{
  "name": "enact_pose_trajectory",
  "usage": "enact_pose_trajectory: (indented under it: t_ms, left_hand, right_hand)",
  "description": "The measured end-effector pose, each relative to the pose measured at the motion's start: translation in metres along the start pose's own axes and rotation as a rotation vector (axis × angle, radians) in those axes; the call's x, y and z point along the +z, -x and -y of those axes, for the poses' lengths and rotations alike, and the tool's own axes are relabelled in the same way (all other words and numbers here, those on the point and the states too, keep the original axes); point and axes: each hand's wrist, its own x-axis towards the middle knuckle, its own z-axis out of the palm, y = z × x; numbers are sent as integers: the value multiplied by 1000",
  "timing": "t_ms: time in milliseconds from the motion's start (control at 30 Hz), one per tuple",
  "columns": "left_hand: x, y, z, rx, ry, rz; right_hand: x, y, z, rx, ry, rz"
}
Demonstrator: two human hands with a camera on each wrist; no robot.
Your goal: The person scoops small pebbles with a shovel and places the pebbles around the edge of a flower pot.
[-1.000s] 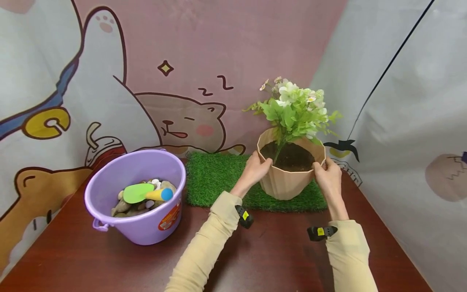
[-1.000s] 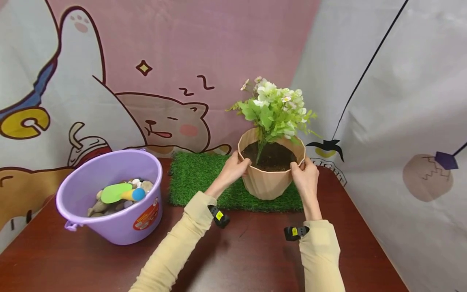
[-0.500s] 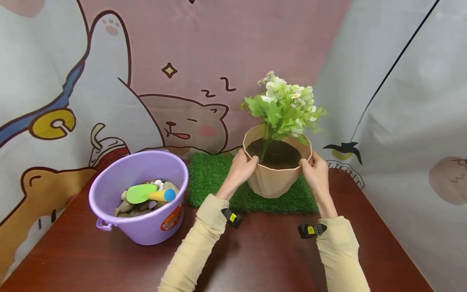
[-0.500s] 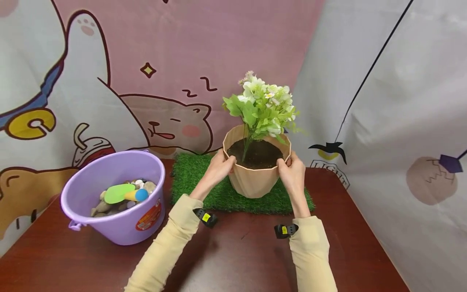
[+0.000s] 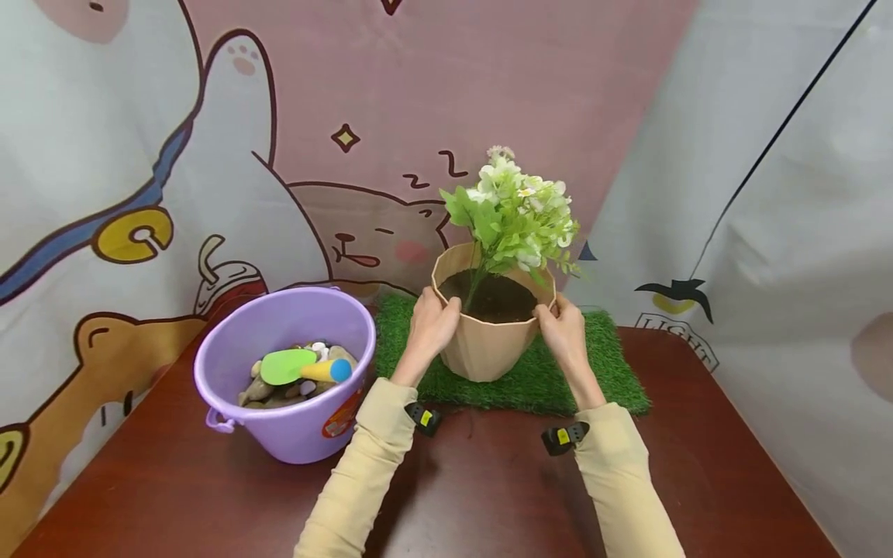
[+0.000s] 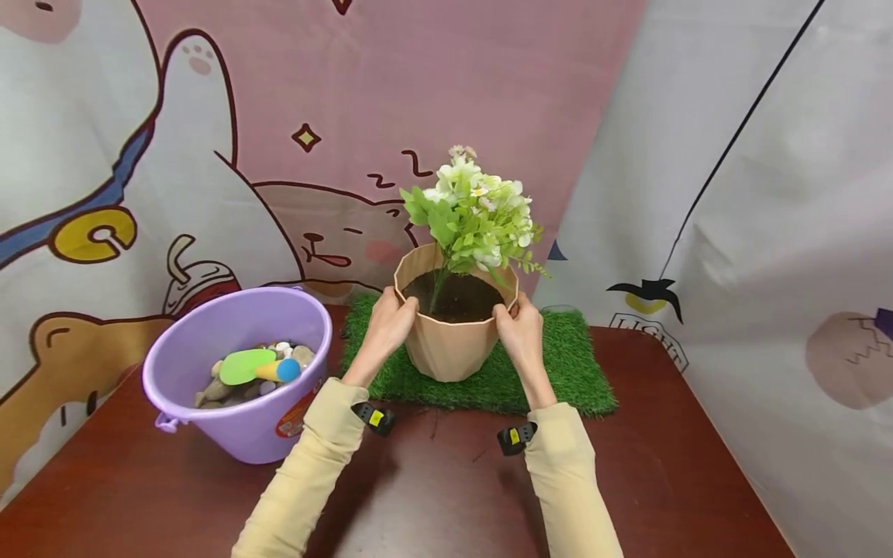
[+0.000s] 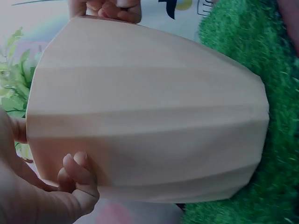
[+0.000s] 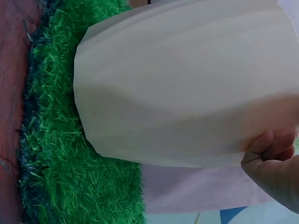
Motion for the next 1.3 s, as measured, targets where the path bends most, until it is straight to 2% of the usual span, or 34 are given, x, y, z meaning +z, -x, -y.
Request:
enact_pose_trajectory:
  t_ms: [200,533,633,767,867,967,1033,1133,1233,1300]
  left_hand:
    - [7,-1,10,5,28,-44]
    - [13,3,17,40,48,-115]
    - [14,5,17,58,43,-154]
    - [14,11,15,106,-15,-207]
    - [12,17,12,159,-83,-255]
    - [9,27,8,216,-157,-302]
    - [6,34,5,256,-197,-327]
    - [0,47,2,319,-237,-349]
    - [-10,60,-3,387,-250,-349]
    - [-18,68,-6,445,-250,-340]
  right_hand:
    - [2,1,-4,-23,51,-20]
    - [6,3,-11,-29,31,-13]
    - [5,5,-10,-32,32,-3]
    - [4,8,-10,-52,62,8]
    - [3,12,-8,-78,83,-27]
    - [6,19,-4,-157,95,-145]
    - [11,26,1,-261,93,-246]
    - [22,36,12,-458,101,-371]
    - [34,44,26,-622,113,-399]
    - [42,49,35,-689,119,-372]
